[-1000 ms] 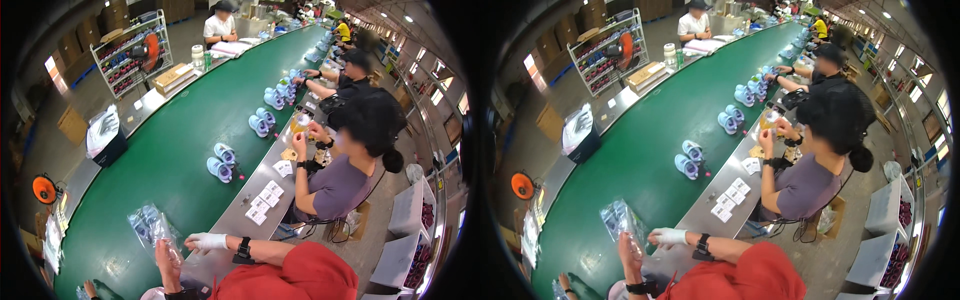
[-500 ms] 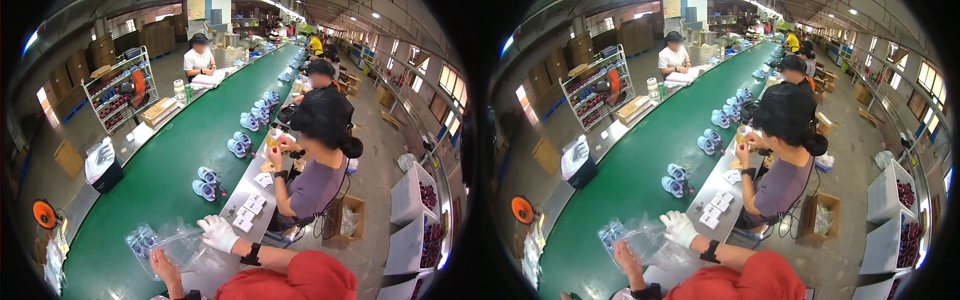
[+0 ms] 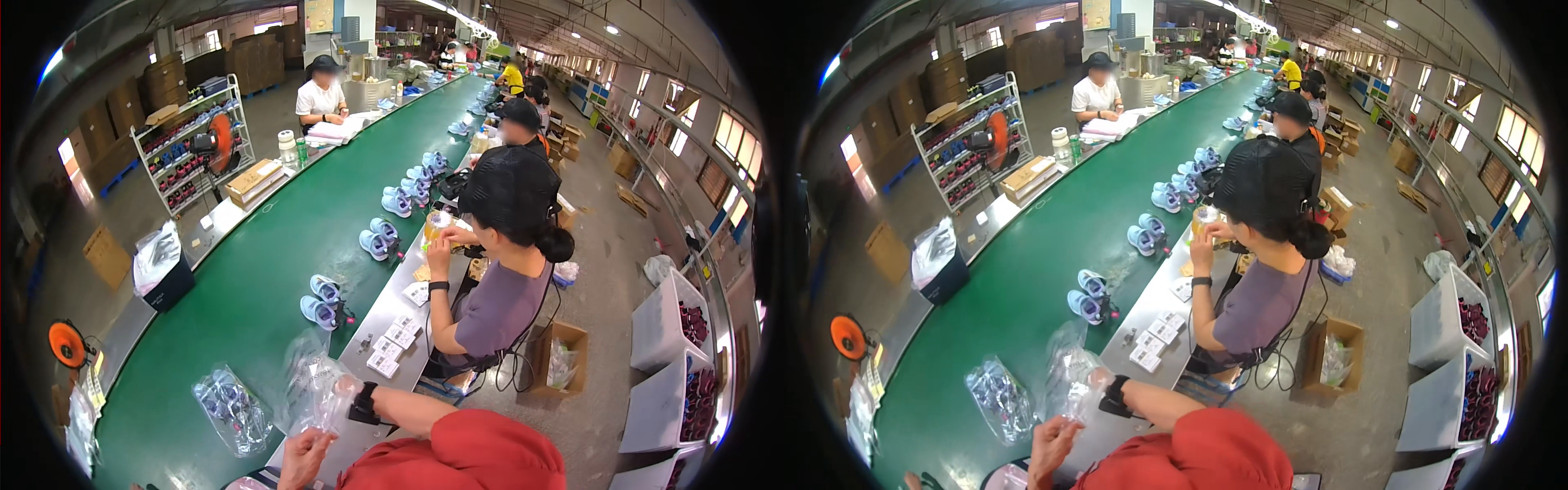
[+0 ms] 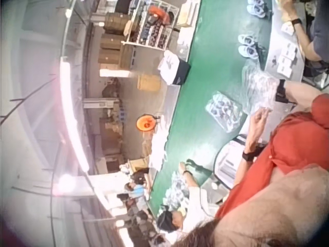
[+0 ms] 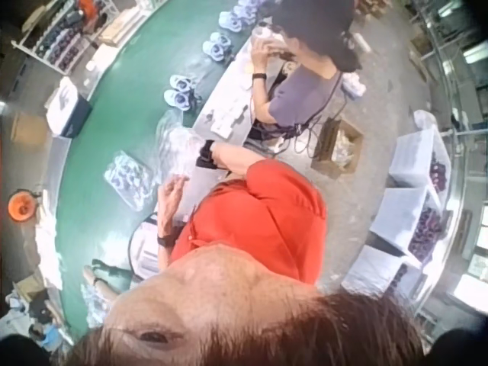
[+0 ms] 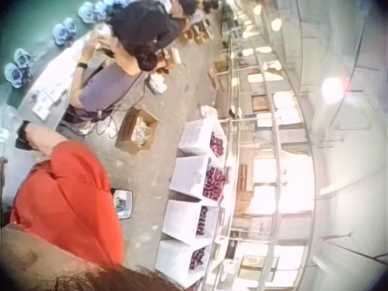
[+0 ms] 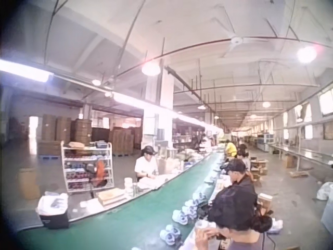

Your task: The person places light blue slippers into clear plastic bags at a factory assembly line. They pick up pairs of slippers from the green conveyor belt, insert them into bags, and place the packaged items into a white bin.

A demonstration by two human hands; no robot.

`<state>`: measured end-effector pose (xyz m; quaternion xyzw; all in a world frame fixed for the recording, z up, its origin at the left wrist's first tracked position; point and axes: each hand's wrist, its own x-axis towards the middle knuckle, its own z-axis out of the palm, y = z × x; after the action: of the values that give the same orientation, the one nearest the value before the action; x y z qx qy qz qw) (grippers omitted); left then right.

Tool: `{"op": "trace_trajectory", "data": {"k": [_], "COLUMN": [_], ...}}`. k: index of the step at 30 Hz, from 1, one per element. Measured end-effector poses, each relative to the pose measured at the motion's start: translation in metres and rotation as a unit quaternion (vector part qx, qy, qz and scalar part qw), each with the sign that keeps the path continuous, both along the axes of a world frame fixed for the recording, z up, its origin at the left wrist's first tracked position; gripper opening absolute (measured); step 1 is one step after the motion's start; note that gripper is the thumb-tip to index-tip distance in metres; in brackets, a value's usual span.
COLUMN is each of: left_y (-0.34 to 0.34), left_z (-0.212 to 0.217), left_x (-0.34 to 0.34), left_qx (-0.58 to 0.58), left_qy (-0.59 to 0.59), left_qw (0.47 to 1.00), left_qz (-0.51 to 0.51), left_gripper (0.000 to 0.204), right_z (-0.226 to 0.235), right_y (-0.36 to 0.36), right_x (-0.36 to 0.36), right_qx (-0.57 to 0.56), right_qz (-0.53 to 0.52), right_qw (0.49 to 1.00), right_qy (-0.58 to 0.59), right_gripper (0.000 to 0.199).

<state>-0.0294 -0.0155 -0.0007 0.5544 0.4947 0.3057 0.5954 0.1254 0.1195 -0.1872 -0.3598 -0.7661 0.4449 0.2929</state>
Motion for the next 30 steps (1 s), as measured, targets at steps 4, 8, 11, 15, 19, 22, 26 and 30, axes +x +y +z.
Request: {"op": "trace_trajectory", "data": {"k": [4, 8, 11, 15, 19, 22, 26, 30], "left_y": [0.02, 0.05, 0.072, 0.083, 0.092, 0.105, 0.117, 0.129], "left_z": [-0.045, -0.051, -0.044, -0.041, -0.041, -0.025, -0.039, -0.064], "left_x": [-0.009, -0.03, -0.053, -0.06, -0.05, -0.036, -0.034, -0.039], "left_qx": [0.109, 0.159, 0.135, 0.069, 0.003, -0.045, -0.048, -0.047], "left_qy": [0.037, 0.077, 0.066, -0.004, -0.018, 0.011, 0.012, 0.035], "left_qw": [0.983, 0.922, 0.915, 0.923, 0.928, 0.92, 0.924, 0.922], "left_qz": [0.141, 0.343, 0.374, 0.379, 0.373, 0.39, 0.38, 0.383], "left_gripper": [0.014, 0.016, 0.015, 0.013, 0.013, 0.013, 0.012, 0.015], "right_z": [0.029, 0.087, 0.057, 0.103, 0.087, 0.052, 0.01, -0.015], "right_y": [-0.014, -0.022, -0.033, -0.004, 0.07, 0.123, 0.17, 0.182], "right_x": [-0.022, -0.049, -0.056, -0.016, 0.033, 0.058, 0.063, 0.06], "right_qx": [0.094, 0.14, 0.043, -0.267, -0.093, 0.12, 0.226, 0.148], "right_qz": [-0.016, 0.063, 0.317, 0.151, -0.059, -0.124, -0.072, -0.068], "right_qw": [0.991, 0.943, 0.933, 0.948, 0.993, 0.96, 0.858, 0.859], "right_qy": [-0.096, -0.294, -0.164, 0.089, 0.031, -0.22, -0.456, -0.486], "right_gripper": [0.025, 0.02, 0.027, 0.023, 0.023, 0.032, 0.053, 0.048]}}
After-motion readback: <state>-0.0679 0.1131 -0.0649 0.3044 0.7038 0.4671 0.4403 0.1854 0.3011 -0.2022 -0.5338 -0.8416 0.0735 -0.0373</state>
